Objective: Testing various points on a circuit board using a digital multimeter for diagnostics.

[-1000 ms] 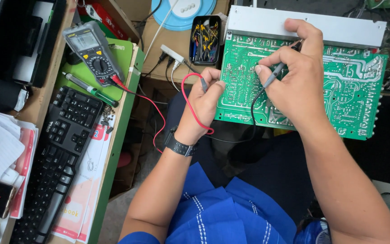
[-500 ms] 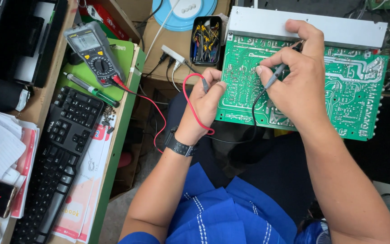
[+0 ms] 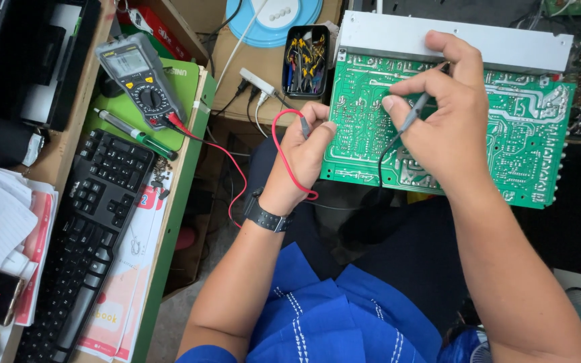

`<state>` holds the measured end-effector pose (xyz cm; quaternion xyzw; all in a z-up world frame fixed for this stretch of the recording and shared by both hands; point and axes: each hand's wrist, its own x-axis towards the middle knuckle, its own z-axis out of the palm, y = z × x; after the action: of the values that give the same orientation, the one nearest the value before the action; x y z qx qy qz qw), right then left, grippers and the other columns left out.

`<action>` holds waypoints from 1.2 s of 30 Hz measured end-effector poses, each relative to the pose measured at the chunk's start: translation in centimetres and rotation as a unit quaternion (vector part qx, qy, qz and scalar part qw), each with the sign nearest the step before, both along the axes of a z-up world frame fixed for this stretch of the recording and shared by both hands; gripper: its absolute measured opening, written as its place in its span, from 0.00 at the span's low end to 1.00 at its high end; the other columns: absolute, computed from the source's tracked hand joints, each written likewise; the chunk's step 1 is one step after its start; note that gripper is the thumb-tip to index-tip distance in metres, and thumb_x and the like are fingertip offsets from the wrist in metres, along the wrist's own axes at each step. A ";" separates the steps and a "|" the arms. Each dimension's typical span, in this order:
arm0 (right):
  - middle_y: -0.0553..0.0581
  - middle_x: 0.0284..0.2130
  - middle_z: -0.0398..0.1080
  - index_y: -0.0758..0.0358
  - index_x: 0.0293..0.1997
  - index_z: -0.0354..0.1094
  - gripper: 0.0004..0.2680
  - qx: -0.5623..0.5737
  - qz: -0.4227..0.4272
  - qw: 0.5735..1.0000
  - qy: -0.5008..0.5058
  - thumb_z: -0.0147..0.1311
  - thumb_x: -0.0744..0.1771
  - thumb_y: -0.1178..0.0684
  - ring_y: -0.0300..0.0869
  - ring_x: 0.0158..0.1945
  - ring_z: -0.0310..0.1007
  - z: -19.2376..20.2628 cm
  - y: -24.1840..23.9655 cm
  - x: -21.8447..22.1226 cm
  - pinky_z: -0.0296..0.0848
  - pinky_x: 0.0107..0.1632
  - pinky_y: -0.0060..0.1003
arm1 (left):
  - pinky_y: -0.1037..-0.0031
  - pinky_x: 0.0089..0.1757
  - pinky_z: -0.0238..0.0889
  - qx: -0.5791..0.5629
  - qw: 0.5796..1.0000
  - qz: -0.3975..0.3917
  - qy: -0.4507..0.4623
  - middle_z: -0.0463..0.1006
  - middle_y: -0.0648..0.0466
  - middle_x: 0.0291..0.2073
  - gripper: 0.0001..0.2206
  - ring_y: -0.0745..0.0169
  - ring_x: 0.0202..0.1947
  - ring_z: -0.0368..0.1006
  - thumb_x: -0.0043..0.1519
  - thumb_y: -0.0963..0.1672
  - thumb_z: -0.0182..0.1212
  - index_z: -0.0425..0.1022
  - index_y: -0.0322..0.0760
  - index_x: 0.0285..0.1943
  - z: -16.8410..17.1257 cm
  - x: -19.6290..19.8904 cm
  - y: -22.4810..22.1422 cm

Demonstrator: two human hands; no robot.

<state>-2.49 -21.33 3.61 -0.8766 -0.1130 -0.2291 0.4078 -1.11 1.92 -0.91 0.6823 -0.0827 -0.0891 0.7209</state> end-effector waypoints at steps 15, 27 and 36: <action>0.70 0.59 0.76 0.66 0.57 0.82 0.07 -0.267 0.128 0.949 -0.108 0.70 0.75 0.69 0.65 0.58 0.78 0.6 -3.4 1.4 0.80 0.56 0.56 | 0.73 0.43 0.54 0.003 1.000 0.014 -0.011 0.64 0.66 0.34 0.04 0.73 0.36 0.57 0.74 0.45 0.55 0.73 0.45 0.46 -0.4 0.0 -0.1; 0.61 0.53 0.79 0.65 0.51 0.78 0.06 -0.304 0.147 0.932 -0.134 0.71 0.77 0.67 0.59 0.51 0.73 1.0 -2.3 2.2 0.75 0.50 0.49 | 0.73 0.42 0.52 -0.001 1.000 0.010 -0.017 0.59 0.65 0.34 0.04 0.73 0.35 0.54 0.73 0.44 0.55 0.69 0.46 0.43 0.0 0.1 -0.1; 0.66 0.53 0.81 0.70 0.50 0.79 0.03 -0.269 0.184 0.937 -0.129 0.68 0.79 0.65 0.60 0.54 0.77 0.9 -2.8 2.9 0.76 0.57 0.53 | 0.73 0.43 0.52 -0.007 1.000 0.007 -0.009 0.58 0.65 0.34 0.05 0.72 0.36 0.54 0.74 0.44 0.55 0.69 0.47 0.43 0.0 0.0 -0.1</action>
<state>0.38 -24.13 4.49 -0.8806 -0.3811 -0.2221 0.1733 -1.11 1.85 -0.96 0.6783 -0.0853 -0.0773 0.7257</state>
